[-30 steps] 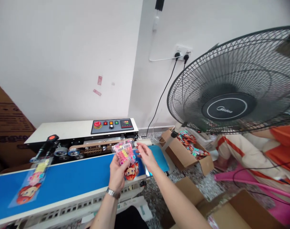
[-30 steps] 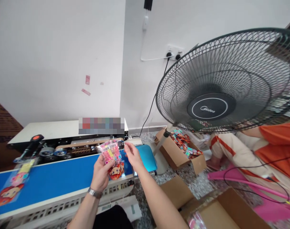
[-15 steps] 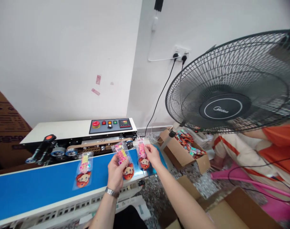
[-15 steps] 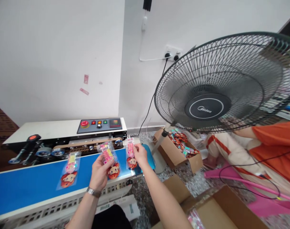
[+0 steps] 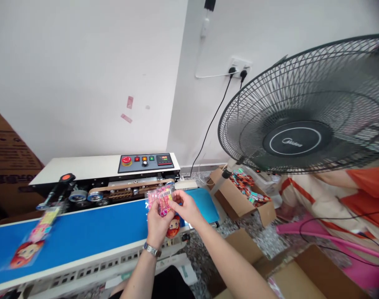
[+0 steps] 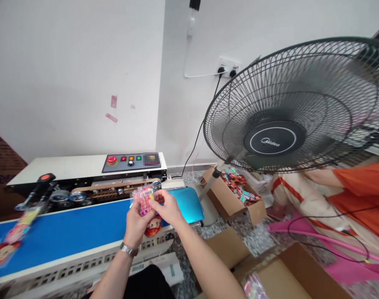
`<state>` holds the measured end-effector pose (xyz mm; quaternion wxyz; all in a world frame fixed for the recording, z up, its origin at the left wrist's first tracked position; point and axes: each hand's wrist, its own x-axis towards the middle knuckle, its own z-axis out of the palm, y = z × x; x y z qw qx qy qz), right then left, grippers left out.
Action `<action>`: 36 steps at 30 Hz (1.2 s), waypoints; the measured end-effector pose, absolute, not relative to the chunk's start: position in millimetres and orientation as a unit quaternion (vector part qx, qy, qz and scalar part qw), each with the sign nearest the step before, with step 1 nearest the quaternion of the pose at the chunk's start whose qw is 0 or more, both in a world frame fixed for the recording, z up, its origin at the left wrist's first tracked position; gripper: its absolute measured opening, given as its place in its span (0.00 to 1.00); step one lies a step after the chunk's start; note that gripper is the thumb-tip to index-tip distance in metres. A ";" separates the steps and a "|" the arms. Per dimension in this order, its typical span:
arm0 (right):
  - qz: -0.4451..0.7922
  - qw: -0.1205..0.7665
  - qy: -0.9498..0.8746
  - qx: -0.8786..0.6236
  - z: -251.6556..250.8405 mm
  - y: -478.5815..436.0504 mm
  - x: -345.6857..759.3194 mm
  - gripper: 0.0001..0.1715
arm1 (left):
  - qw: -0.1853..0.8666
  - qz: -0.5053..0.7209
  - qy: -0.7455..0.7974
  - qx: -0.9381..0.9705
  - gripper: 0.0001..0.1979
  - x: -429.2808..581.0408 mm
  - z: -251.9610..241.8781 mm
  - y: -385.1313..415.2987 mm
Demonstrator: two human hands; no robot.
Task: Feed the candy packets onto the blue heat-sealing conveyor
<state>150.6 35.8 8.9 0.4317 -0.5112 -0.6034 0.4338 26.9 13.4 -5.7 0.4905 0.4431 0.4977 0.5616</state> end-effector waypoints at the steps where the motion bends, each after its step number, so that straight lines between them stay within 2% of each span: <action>1: 0.437 0.434 -0.601 -0.509 10.4 34.0 150.3 0.13 | 0.499 0.566 0.484 0.444 0.19 27.4 -5.2 12.9; 4: 0.450 0.449 -0.591 -0.498 17.6 32.5 153.9 0.13 | 0.547 0.574 0.433 0.428 0.17 27.1 -3.7 11.6; 8: 0.454 0.477 -0.583 -0.475 31.8 33.3 165.4 0.26 | 0.598 0.534 0.416 0.429 0.18 25.2 -0.9 10.2; 13: 0.426 0.447 -0.619 -0.485 37.2 31.0 179.7 0.16 | 0.652 0.523 0.403 0.373 0.21 28.9 0.6 7.7; 17: 0.416 0.464 -0.604 -0.497 32.9 27.7 185.1 0.18 | 0.671 0.533 0.394 0.333 0.22 34.3 -1.0 6.1; 21: 0.390 0.443 -0.632 -0.502 35.1 24.4 186.5 0.21 | 0.678 0.542 0.383 0.316 0.24 39.0 -2.1 4.3; 26: 0.274 0.420 -0.685 -0.528 42.2 19.9 190.1 0.15 | 0.673 0.547 0.387 0.313 0.23 42.9 -6.6 4.0; 30: 0.256 0.407 -0.698 -0.530 41.1 18.3 193.6 0.12 | 0.671 0.544 0.390 0.317 0.24 44.1 -8.6 5.2; 36: 0.349 0.453 -0.643 -0.510 31.2 16.8 191.5 0.25 | 0.679 0.539 0.385 0.319 0.22 45.4 -3.5 3.5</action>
